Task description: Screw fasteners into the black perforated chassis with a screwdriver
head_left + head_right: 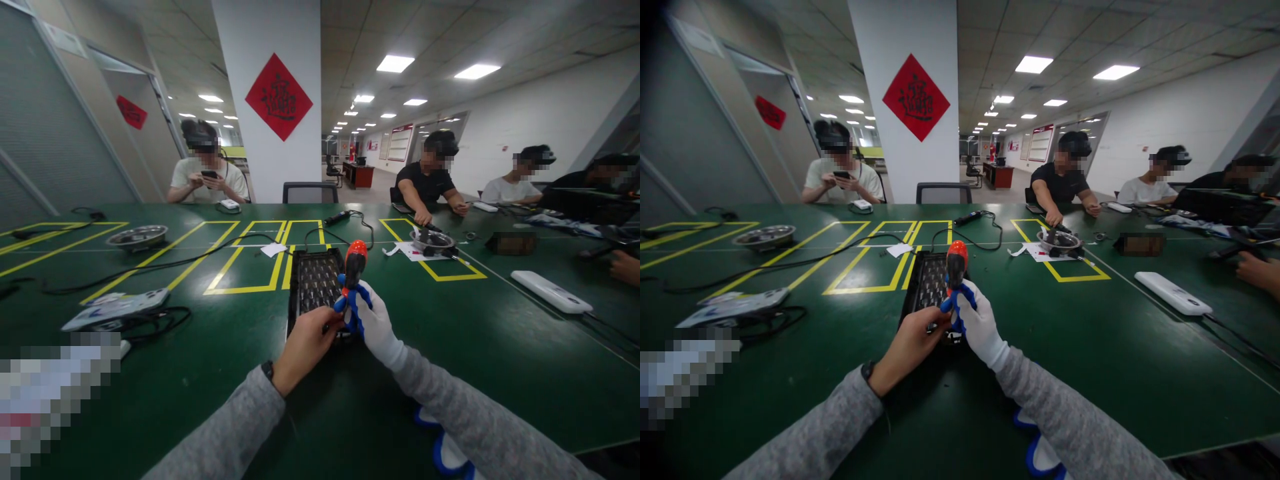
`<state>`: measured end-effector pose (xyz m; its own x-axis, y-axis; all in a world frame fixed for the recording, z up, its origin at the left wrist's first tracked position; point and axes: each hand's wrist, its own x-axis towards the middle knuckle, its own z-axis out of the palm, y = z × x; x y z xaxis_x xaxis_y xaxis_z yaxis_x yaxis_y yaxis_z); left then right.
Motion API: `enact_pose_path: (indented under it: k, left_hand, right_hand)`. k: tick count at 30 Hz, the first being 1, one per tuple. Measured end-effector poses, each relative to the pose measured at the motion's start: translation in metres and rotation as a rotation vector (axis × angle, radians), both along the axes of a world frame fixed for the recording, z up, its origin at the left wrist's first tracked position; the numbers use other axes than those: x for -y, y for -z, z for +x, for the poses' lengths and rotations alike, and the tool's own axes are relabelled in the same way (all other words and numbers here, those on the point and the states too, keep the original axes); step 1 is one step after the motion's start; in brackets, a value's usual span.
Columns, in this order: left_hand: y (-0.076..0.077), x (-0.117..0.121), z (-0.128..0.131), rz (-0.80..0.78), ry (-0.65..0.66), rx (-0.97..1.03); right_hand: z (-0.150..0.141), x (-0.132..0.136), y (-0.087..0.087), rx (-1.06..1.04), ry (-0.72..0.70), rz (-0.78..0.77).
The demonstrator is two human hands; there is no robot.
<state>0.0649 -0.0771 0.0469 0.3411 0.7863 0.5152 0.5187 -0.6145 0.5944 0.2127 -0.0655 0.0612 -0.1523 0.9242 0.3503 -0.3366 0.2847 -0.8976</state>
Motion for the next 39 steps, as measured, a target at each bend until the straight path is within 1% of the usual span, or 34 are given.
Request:
enact_pose_path:
  k: [4, 7, 11, 15, 18, 22, 26, 30, 35, 37, 39]
  left_hand:
    - [0.001, -0.001, -0.001, -0.013, -0.027, 0.054]
    - [0.004, -0.003, -0.001, -0.011, -0.043, 0.066]
    - [0.005, -0.003, -0.001, 0.003, -0.020, 0.040]
    - [0.001, -0.001, 0.000, 0.006, -0.005, -0.019]
    - [-0.001, 0.000, 0.001, 0.029, -0.039, -0.048]
    - [-0.001, -0.002, 0.001, 0.023, -0.092, -0.035]
    - [0.000, -0.002, 0.000, 0.018, -0.047, -0.011]
    - [0.000, -0.001, 0.001, 0.000, 0.002, -0.013]
    - [-0.001, 0.000, 0.003, 0.016, -0.097, -0.044]
    - [-0.001, -0.001, 0.002, -0.005, -0.098, -0.035]
    - [-0.002, -0.001, 0.001, -0.023, -0.065, -0.017]
  right_hand:
    - [0.000, -0.003, 0.005, -0.014, 0.011, 0.012]
    - [-0.001, -0.003, 0.005, -0.001, 0.025, 0.012]
    - [0.001, -0.002, 0.002, 0.007, 0.009, -0.018]
    - [0.002, -0.002, 0.000, 0.051, 0.016, -0.005]
    - [0.001, -0.001, 0.000, 0.052, 0.028, -0.011]
    - [0.000, -0.001, 0.001, 0.047, 0.005, -0.008]
    - [0.001, -0.002, 0.000, 0.067, -0.030, -0.007]
    - [0.002, -0.002, -0.003, 0.069, 0.000, -0.015]
    - [0.001, 0.000, -0.006, 0.070, 0.006, -0.041]
    - [0.001, 0.000, -0.005, 0.089, 0.012, -0.021]
    - [0.002, -0.001, -0.002, 0.095, 0.035, 0.002]
